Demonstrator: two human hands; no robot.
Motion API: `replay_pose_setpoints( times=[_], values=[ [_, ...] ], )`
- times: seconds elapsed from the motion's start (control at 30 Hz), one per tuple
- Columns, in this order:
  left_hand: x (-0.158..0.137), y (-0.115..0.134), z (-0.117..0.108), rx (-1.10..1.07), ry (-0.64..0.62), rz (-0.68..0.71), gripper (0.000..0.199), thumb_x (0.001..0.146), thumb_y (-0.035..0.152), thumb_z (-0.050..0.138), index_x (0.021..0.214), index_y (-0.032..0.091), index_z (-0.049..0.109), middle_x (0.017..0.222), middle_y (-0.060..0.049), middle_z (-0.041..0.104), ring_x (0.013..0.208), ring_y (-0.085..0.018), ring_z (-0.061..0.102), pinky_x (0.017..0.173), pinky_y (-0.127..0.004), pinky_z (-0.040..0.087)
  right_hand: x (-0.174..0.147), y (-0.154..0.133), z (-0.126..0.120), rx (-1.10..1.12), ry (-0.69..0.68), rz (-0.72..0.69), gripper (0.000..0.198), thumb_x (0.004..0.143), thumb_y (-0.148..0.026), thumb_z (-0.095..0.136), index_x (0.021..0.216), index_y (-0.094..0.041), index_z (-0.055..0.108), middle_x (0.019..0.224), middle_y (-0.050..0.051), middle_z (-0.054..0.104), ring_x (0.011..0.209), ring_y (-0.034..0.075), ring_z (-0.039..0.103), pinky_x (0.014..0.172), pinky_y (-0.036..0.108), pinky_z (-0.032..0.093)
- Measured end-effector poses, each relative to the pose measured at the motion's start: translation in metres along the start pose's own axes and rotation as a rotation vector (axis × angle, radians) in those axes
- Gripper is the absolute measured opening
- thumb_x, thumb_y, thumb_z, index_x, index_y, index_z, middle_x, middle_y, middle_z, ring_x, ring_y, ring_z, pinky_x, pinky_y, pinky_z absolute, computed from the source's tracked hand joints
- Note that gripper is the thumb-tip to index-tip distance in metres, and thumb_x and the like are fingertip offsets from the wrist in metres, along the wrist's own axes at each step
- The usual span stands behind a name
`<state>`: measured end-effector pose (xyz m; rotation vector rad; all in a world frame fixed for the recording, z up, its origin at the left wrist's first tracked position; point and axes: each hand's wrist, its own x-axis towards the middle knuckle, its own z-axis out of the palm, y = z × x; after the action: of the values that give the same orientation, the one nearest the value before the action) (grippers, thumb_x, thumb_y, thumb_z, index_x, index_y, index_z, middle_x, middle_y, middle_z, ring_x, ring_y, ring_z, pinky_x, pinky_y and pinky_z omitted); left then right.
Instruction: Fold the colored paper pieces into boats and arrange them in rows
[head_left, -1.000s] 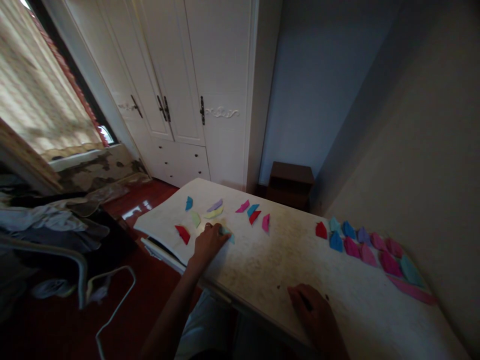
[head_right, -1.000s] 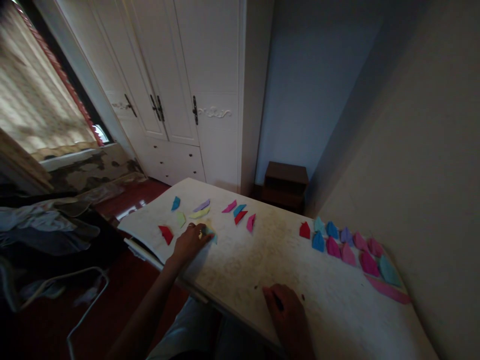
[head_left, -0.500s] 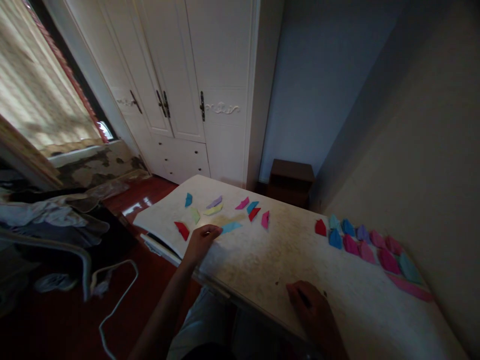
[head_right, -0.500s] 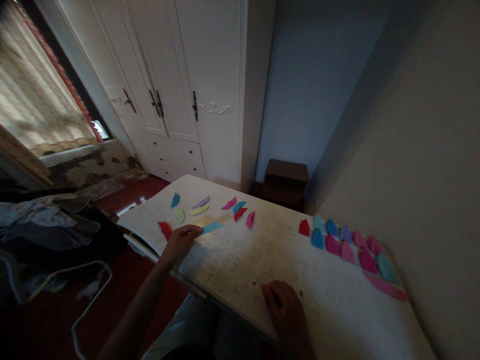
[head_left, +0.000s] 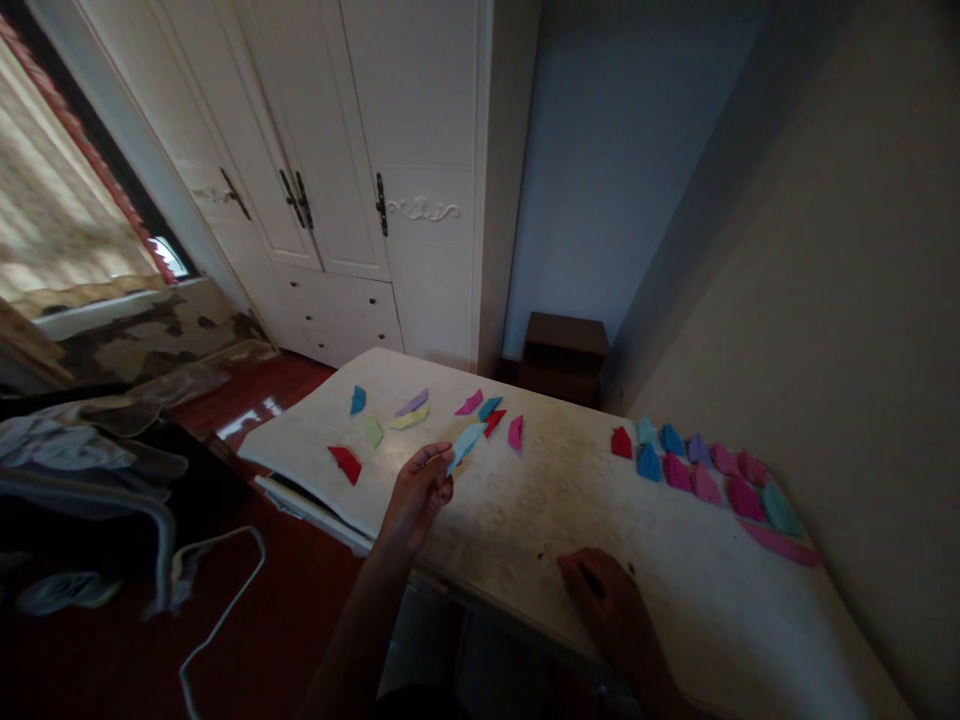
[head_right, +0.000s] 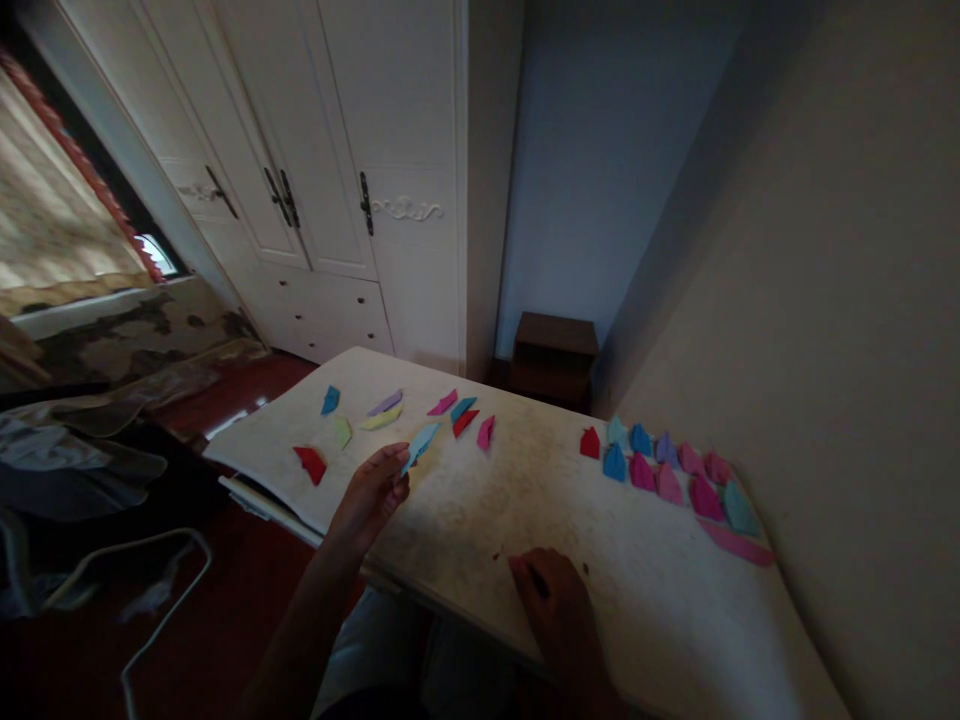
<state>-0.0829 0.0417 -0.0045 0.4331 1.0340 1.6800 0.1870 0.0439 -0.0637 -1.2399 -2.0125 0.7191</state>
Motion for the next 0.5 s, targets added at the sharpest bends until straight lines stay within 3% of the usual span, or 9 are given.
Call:
replay_pose_setpoints(
  times=[0.13,0.27,0.5],
  values=[
    [0.001,-0.015,0.015,-0.132,-0.059,-0.155,0.035,0.064,0.022,0.079,0.093,0.016,0.060,0.067,0.006,0.059,0.042,-0.001,0.047,0.039,-0.012,0.036,0.000,-0.002,0.000,-0.017,0.010,-0.010,0.047,0.093,-0.056,0.042,0.068,-0.021,0.062,0.068,0.005,0.063,0.066,0.019,0.057,0.064,0.029,0.043],
    [0.003,-0.030,0.024,-0.270,-0.149,-0.309,0.024,0.069,0.019,0.073,0.083,0.015,0.054,0.061,0.009,0.051,0.040,0.001,0.043,0.037,-0.010,0.033,0.001,-0.005,-0.001,-0.024,-0.003,-0.023,0.047,0.094,-0.054,0.041,0.067,-0.021,0.061,0.067,0.004,0.062,0.065,0.018,0.056,0.063,0.028,0.042],
    [-0.007,-0.038,0.055,-0.199,-0.189,-0.357,0.031,0.065,0.017,0.074,0.087,0.017,0.053,0.058,0.011,0.048,0.035,0.001,0.038,0.034,-0.011,0.027,0.002,-0.006,0.001,-0.023,0.020,-0.008,0.045,0.094,-0.051,0.041,0.066,-0.020,0.059,0.067,0.004,0.061,0.066,0.018,0.056,0.064,0.029,0.041]
  ],
)
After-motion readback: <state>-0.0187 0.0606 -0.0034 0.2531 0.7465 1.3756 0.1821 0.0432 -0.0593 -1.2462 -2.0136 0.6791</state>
